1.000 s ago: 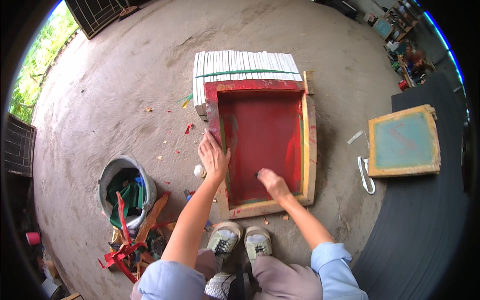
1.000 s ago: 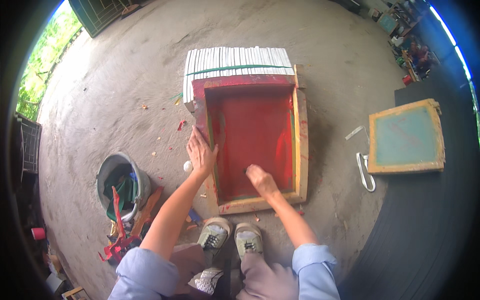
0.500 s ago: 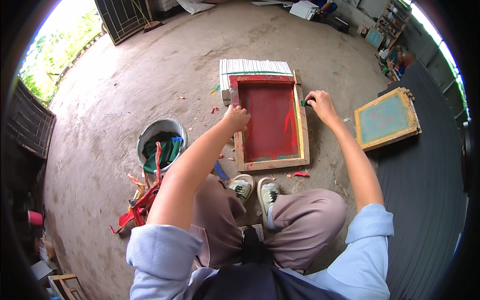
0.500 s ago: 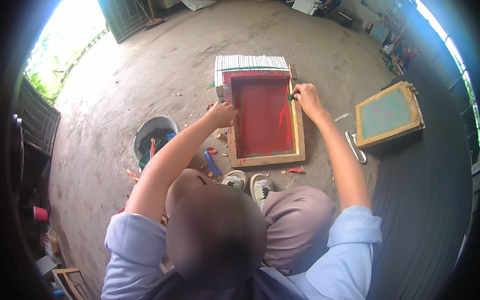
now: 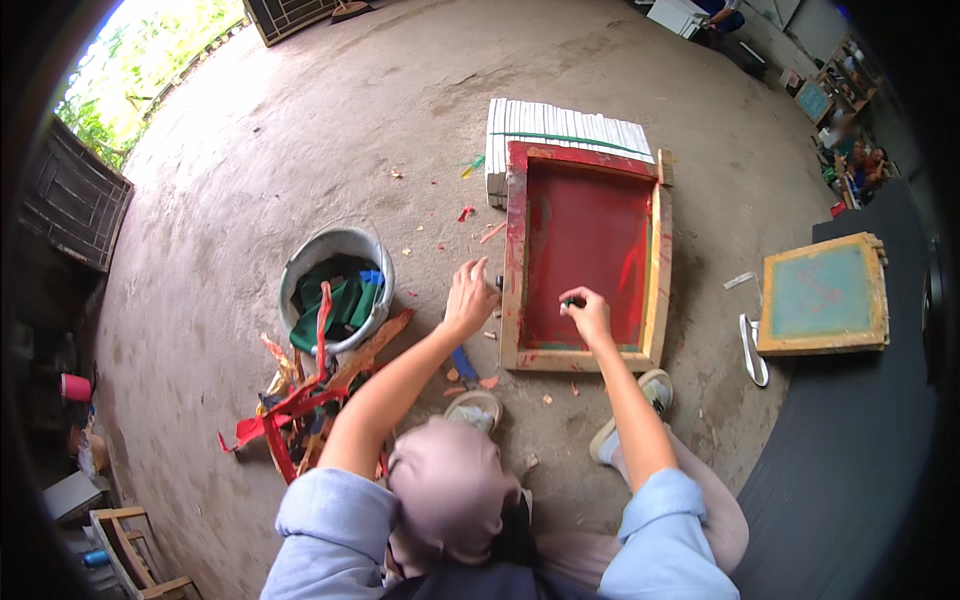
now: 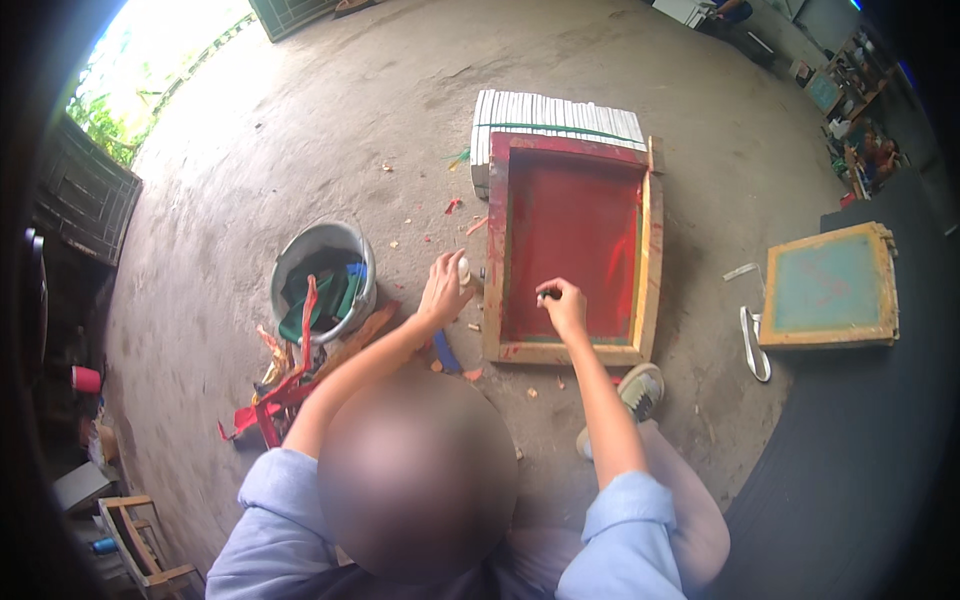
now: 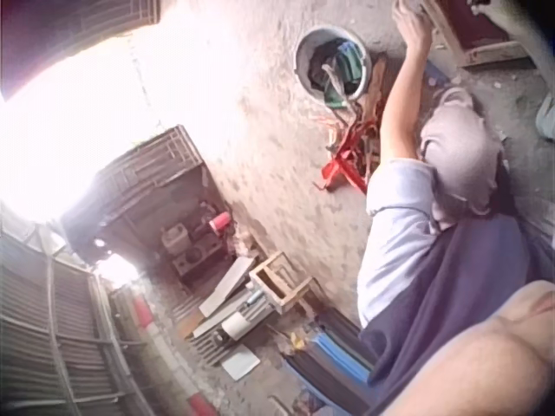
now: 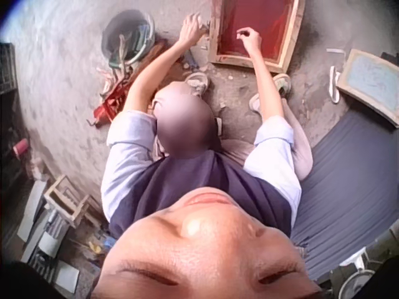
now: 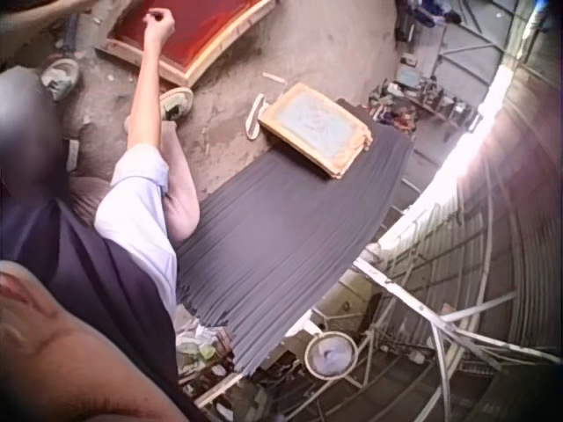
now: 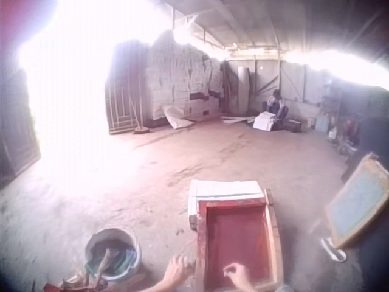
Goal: The person sits on the floor and cleans a red wooden frame by hand, then uses a green cloth to wipe the surface. The person flips the frame over and continues wiping both sides.
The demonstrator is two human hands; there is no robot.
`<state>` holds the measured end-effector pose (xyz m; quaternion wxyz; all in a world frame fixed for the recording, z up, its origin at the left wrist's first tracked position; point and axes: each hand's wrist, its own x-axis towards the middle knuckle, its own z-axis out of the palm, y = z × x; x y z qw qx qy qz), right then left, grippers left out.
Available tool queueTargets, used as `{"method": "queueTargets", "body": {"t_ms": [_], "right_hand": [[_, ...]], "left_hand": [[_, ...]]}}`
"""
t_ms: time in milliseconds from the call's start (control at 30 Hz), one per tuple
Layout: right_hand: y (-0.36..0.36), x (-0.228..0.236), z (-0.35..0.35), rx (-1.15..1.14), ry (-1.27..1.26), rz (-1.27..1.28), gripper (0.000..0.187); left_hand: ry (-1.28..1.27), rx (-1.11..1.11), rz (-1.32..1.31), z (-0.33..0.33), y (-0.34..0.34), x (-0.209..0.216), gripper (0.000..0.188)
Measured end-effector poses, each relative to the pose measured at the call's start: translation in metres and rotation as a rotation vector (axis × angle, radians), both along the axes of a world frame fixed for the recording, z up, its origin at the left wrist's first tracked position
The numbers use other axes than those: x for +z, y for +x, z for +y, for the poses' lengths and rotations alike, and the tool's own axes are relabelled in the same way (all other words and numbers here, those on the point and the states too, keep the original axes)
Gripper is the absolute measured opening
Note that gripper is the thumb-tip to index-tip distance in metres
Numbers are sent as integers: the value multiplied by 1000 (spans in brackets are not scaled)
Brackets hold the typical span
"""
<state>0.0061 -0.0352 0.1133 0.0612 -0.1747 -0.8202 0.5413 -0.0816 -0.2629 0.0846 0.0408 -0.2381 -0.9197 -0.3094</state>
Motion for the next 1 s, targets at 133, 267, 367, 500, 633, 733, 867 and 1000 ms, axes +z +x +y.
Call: {"method": "queueTargets", "body": {"t_ms": [133, 267, 367, 500, 633, 733, 867, 1000], "right_hand": [[-5, -39, -5, -113, -458, 30, 15], [-3, -65, 1, -106, -528, -126, 10], [-9, -70, -11, -151, -437, -171, 13], [-10, -71, -12, -259, -526, -100, 14], [0, -60, -12, -370, -559, -5, 15], [5, -49, -6, -458, -586, 91, 14], [10, -32, 1, -478, -568, 60, 19], [11, -29, 2, -447, -581, 26, 21]], "left_hand": [[186, 212, -123, 14, -9, -48, 72], [277, 251, -134, 20, -10, -80, 61], [252, 247, -131, 13, -17, -100, 52], [520, 192, -108, 24, -13, -85, 41], [538, -42, -194, 28, -4, -50, 44], [403, -274, -286, 47, 4, -22, 44], [183, -429, -311, 72, 11, 0, 42], [24, -430, -203, 86, 9, 5, 40]]}}
